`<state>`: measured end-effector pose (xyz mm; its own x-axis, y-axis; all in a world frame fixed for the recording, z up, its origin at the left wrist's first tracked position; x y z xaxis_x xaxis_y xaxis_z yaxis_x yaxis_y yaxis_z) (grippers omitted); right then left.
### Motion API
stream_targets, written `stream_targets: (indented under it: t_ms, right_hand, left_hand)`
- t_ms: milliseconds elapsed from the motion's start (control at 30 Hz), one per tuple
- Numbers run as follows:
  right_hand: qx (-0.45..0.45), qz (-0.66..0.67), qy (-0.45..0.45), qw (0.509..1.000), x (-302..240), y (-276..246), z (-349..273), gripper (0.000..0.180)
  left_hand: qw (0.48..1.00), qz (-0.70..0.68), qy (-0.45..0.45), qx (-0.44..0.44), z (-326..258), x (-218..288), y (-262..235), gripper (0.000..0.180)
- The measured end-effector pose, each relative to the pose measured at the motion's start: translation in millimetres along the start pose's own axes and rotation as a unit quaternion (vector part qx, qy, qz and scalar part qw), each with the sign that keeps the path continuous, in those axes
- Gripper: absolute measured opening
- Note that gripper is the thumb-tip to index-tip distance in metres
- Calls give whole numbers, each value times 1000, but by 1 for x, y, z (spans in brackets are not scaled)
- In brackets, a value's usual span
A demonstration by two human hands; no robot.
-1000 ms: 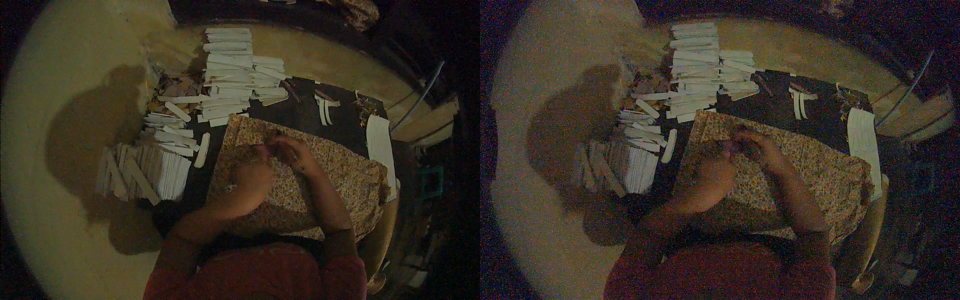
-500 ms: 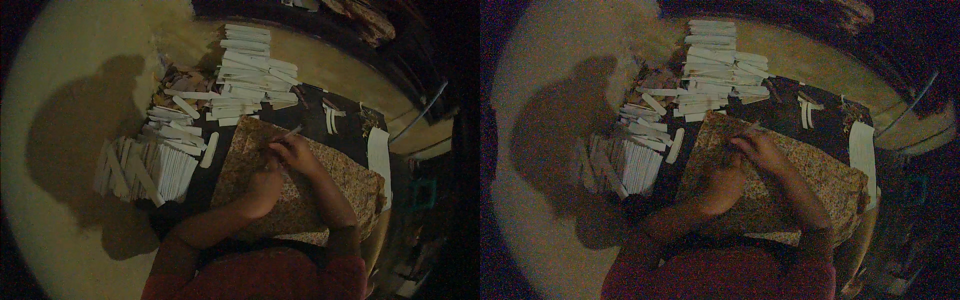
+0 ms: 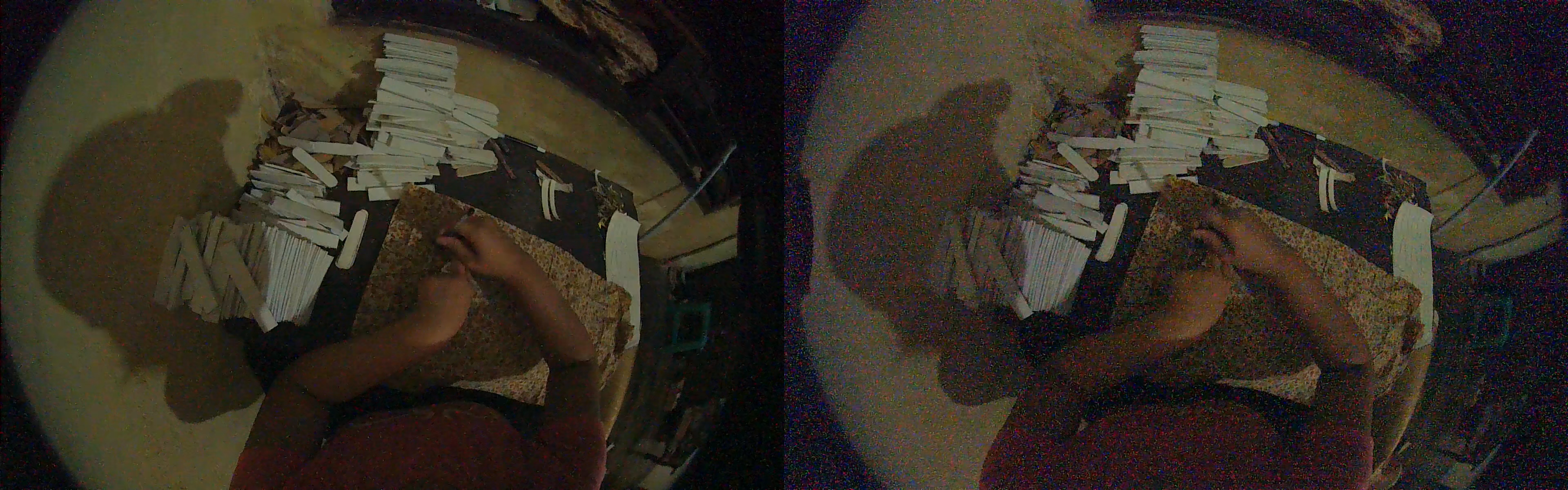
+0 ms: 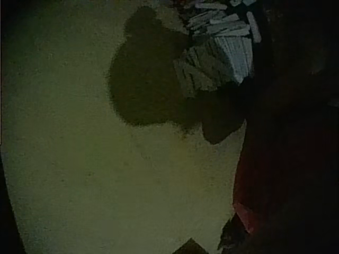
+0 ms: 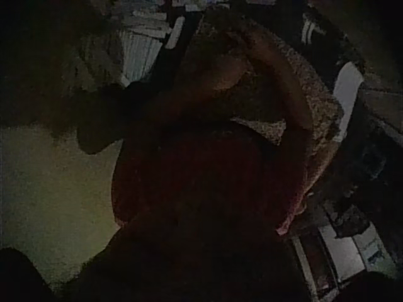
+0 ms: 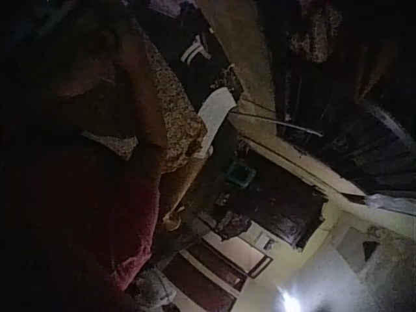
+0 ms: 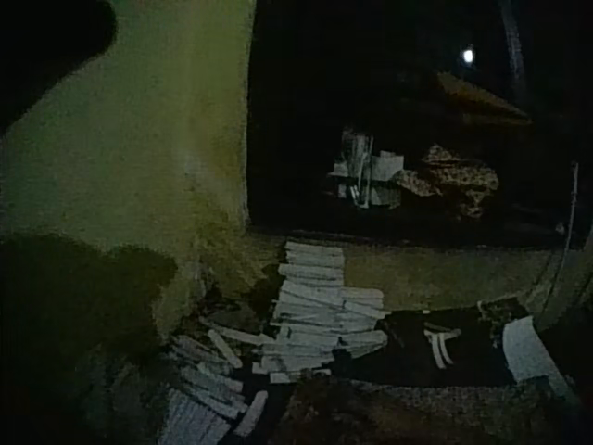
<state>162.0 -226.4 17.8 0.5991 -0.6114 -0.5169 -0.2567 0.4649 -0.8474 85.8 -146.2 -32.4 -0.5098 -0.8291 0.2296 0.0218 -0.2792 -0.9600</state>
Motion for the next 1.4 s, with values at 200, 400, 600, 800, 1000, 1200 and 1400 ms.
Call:
stream_targets:
  t_ms: [200, 400, 600, 800, 1000, 1200, 1400]
  right_hand:
    - [-45, 9, -10, 999, -4, -3, 4, 16]
    - [1, 0, -102, 995, -3, -5, 5, 17]
    - [0, 26, -90, 996, 8, 4, 1, 18]
    - [-57, 4, -61, 996, 6, -1, 3, 17]
    - [-5, -21, -114, 993, -2, -8, 8, 21]
    - [20, 36, -102, 994, -6, -14, 11, 20]
    - [7, 49, -98, 994, -8, -15, 12, 18]
  left_hand:
    - [999, -37, -13, 33, 1, 0, 5, 32]
    - [999, -46, -6, 27, 2, -3, 4, 29]
    - [999, -16, -16, 29, 2, 0, -14, 31]
    - [999, -21, -18, 45, 2, -2, -17, 31]
    - [999, -29, -36, 4, 0, -3, 1, 38]
    - [999, -36, -32, 18, 0, -4, 10, 50]
    - [998, -21, -56, 2, 2, -2, -1, 44]
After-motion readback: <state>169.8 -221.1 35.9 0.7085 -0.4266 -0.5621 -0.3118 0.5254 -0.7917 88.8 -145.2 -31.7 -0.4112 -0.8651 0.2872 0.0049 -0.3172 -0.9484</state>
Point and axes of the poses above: each hand's wrist, its own z-axis towards the middle knuckle, its own y-axis out of the palm, x = y × z, the point moved 3 cm from there along z, towards the middle knuckle, and after that the axes turned 2 degrees about -x, right-handed, at the moved point
